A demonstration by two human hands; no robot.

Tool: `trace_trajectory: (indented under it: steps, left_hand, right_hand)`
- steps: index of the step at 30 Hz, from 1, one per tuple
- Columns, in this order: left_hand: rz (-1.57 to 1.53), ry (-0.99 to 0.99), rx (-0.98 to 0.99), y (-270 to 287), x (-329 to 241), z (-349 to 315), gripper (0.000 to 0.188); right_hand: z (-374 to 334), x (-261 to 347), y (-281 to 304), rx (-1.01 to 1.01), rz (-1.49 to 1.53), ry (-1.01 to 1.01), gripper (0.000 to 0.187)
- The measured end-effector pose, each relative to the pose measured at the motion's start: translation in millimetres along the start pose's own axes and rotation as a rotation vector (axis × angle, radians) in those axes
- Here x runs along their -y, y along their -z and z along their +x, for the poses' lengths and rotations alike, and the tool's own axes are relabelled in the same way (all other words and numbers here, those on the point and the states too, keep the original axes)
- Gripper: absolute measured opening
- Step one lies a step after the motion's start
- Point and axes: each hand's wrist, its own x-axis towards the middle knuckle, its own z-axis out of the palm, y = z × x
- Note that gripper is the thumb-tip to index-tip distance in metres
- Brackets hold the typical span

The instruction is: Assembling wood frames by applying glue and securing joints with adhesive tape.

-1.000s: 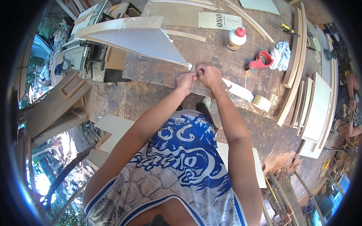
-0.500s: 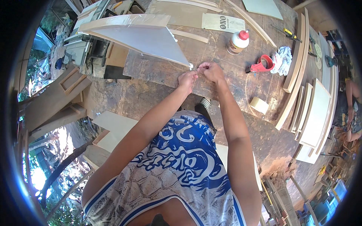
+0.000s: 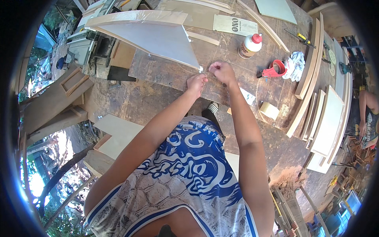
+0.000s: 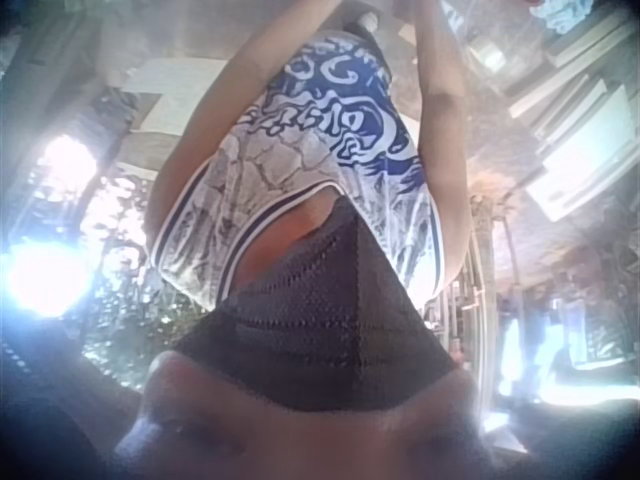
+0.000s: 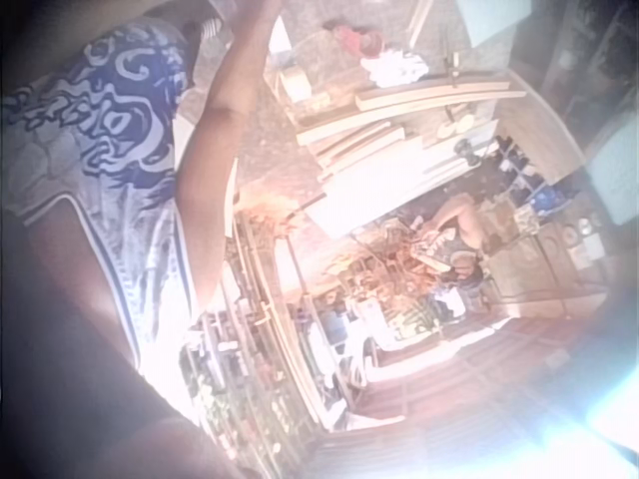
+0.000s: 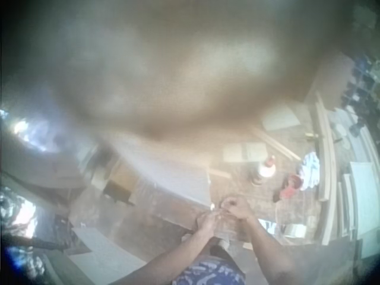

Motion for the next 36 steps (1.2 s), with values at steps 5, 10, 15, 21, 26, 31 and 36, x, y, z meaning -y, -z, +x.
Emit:
trace_trajectory:
  steps: [5,10,15,21,26,31,36]
  left_hand:
    - [-0.018,-0.020,0.013,-1,-1,-3,0.014]
    - [-0.007,-0.036,0.012,-2,-2,-5,0.015]
    - [-0.016,-0.105,0.004,-1,4,-1,0.012]
    - [-0.089,-0.061,-0.027,-2,11,10,0.010]
    - [-0.065,-0.082,-0.061,-4,12,12,0.008]
    - [-0.102,-0.110,-0.126,-8,15,14,0.008]
    - [-0.111,-0.137,-0.140,-9,18,17,0.008]
  right_hand:
    - [-3,32,-5,-0.012,-0.508,0.117,0.022]
    - [-1,53,-7,0.094,-0.703,0.080,0.022]
    - [10,44,-10,0.195,-0.699,0.003,0.026]
    - [19,25,-16,0.116,-0.602,0.060,0.023]
    - [23,18,-18,0.066,-0.606,0.082,0.023]
    - [24,15,-17,0.010,-0.593,0.091,0.023]
    - [23,23,-18,-0.034,-0.593,0.040,0.026]
